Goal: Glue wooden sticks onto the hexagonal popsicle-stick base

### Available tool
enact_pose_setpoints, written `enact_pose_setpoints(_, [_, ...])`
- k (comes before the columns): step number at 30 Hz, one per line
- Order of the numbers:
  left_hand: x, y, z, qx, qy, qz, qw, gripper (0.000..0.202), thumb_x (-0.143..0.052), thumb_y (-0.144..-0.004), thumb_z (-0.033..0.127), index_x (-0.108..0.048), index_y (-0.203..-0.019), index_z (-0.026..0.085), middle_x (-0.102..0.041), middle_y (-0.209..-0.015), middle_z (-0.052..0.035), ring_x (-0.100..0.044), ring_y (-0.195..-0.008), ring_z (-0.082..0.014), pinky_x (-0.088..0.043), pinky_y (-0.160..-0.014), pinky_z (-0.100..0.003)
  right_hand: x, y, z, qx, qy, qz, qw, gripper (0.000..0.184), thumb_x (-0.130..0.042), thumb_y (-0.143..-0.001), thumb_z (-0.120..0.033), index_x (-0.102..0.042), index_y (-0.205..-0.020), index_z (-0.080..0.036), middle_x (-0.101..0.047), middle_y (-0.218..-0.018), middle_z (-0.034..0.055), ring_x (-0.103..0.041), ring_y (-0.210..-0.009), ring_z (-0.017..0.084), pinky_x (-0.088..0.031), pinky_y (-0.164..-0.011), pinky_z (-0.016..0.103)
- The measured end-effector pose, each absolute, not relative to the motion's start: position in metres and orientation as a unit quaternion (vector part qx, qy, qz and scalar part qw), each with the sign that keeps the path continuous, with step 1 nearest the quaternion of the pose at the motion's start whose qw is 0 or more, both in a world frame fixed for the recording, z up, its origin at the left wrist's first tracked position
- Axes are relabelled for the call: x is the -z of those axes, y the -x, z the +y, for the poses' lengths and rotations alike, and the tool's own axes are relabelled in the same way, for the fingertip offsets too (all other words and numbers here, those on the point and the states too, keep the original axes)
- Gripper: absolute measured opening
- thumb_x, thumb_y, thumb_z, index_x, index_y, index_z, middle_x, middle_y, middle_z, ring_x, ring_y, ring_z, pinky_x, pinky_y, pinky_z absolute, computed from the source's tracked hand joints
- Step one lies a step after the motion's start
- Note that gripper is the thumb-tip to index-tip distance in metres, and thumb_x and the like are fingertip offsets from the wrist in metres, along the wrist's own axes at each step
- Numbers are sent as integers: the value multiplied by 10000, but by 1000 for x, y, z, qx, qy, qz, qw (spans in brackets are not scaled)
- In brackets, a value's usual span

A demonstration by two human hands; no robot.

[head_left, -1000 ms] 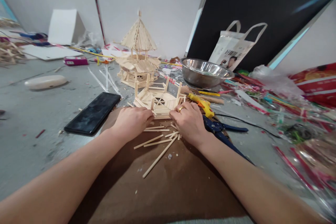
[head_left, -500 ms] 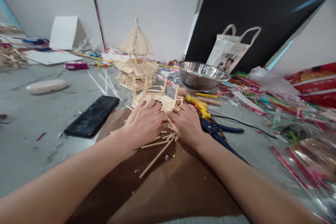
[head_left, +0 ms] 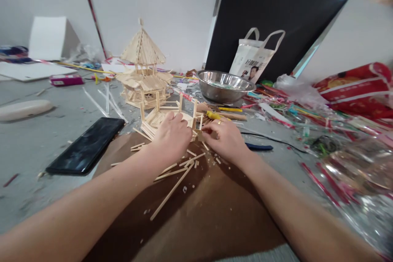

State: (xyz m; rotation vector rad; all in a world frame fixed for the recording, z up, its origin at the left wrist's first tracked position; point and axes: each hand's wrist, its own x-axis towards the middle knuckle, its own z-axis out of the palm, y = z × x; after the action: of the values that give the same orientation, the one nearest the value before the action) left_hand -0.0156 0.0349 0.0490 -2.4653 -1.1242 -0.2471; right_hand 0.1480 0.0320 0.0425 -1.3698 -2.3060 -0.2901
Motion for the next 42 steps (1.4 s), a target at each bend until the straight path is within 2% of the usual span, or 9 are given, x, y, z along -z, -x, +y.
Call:
enact_pose_setpoints(9, [-44, 19, 41, 96, 895, -395, 182, 177, -459, -677, 162, -582, -549, 172, -599, -563, -52, -496, -694, -206, -242, -656, -342, -23, -143, 36, 97, 513, -826, 211, 133, -505, -686, -235, -620, -734, -190, -610, -650, 10, -502, -661, 138, -318, -623, 252])
enact_pose_setpoints(16, [-46, 21, 41, 81, 886, -419, 184, 196, -451, -678, 182, -582, -532, 186, -576, -511, -46, -522, -596, -185, -242, -645, -331, -17, -135, 34, 41, 563, -794, 226, 152, -485, -697, -265, -593, -792, -217, -606, -665, -20, -525, -614, 112, -330, -535, 212])
enact_pose_setpoints(21, [-47, 22, 40, 71, 886, -423, 174, 200, -435, -688, 181, -574, -543, 182, -578, -511, -43, -536, -583, -184, -240, -665, -336, -17, -131, 34, 16, 578, -786, 218, 127, -481, -689, -266, -588, -729, -211, -601, -658, -12, -529, -599, 111, -339, -535, 210])
enact_pose_setpoints(32, [-49, 23, 40, 62, 885, -434, 158, 209, -425, -680, 170, -573, -533, 175, -594, -511, -55, -541, -537, -186, -222, -662, -343, -15, -130, 35, -83, 583, -769, 250, 165, -485, -680, -319, -596, -712, -202, -598, -635, -9, -512, -562, 101, -339, -505, 198])
enact_pose_setpoints(42, [-47, 24, 41, 53, 883, -439, 158, 232, -421, -695, 198, -583, -531, 174, -601, -511, -61, -539, -524, -183, -215, -659, -346, -13, -128, 33, -98, 583, -765, 254, 151, -487, -665, -297, -590, -714, -197, -597, -647, -6, -510, -577, 103, -347, -527, 204])
